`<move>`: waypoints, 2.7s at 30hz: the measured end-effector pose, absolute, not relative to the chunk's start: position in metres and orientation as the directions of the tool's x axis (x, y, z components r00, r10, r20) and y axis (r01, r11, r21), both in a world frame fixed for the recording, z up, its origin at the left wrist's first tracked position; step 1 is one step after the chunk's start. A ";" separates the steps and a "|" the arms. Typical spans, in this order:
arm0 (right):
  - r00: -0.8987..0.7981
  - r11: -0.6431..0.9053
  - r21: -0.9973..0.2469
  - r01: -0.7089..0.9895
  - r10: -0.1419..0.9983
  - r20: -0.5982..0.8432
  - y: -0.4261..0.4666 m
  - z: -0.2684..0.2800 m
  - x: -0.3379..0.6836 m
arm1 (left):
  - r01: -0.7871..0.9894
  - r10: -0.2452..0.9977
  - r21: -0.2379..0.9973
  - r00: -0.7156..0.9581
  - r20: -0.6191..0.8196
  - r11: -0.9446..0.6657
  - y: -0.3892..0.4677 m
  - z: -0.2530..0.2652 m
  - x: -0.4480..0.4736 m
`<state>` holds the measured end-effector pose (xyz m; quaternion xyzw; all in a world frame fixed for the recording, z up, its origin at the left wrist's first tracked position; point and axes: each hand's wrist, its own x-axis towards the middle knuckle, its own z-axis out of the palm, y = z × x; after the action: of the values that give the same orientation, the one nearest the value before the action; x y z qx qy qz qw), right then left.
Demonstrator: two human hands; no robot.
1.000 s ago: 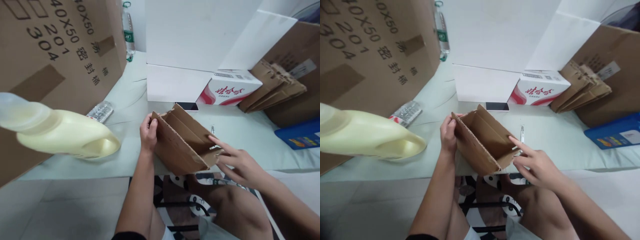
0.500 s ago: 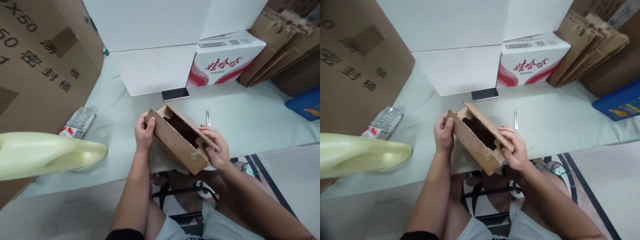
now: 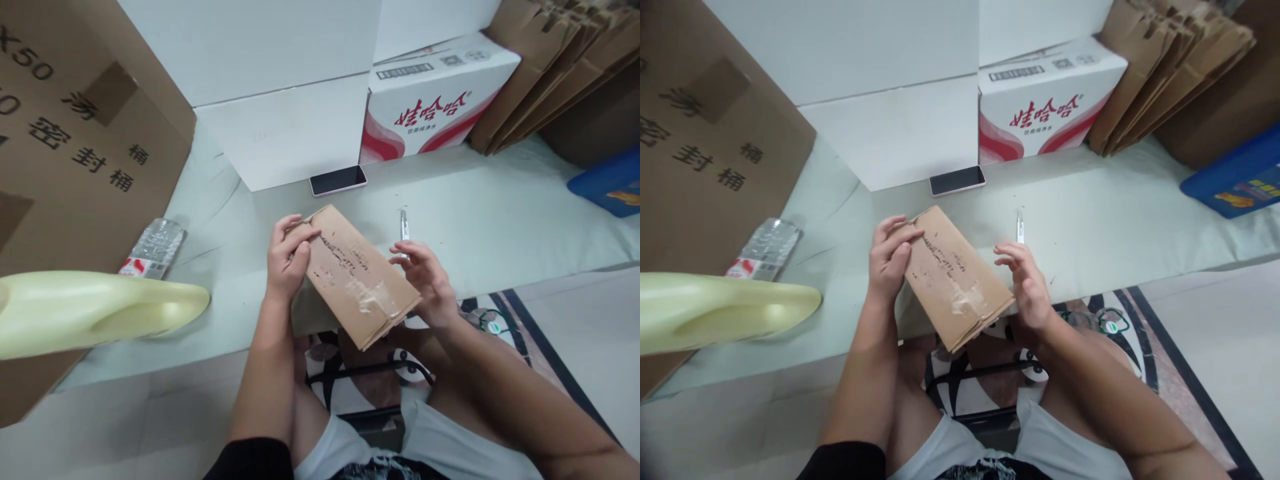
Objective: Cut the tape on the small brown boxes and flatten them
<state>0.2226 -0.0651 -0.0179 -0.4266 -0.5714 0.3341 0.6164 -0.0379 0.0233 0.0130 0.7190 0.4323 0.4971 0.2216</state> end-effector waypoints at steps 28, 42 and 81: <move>-0.179 0.484 -0.823 0.297 0.875 0.449 -0.053 -0.007 0.237 | 0.324 0.883 0.828 0.061 0.465 -0.458 0.020 0.014 -0.016; 0.231 -0.216 -0.538 0.815 0.972 -0.040 -0.028 -0.014 0.253 | 0.294 0.819 0.768 0.274 0.503 -0.570 0.014 0.001 -0.003; -0.066 0.478 -0.546 0.689 0.790 0.609 -0.087 0.053 0.221 | 0.408 0.796 0.685 0.258 0.548 -0.604 0.004 -0.003 0.016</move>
<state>0.2211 -0.0872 0.0534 -0.5080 -0.7278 0.0557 0.4573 0.0163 0.0040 -0.0030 0.7654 0.3932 0.4649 0.2085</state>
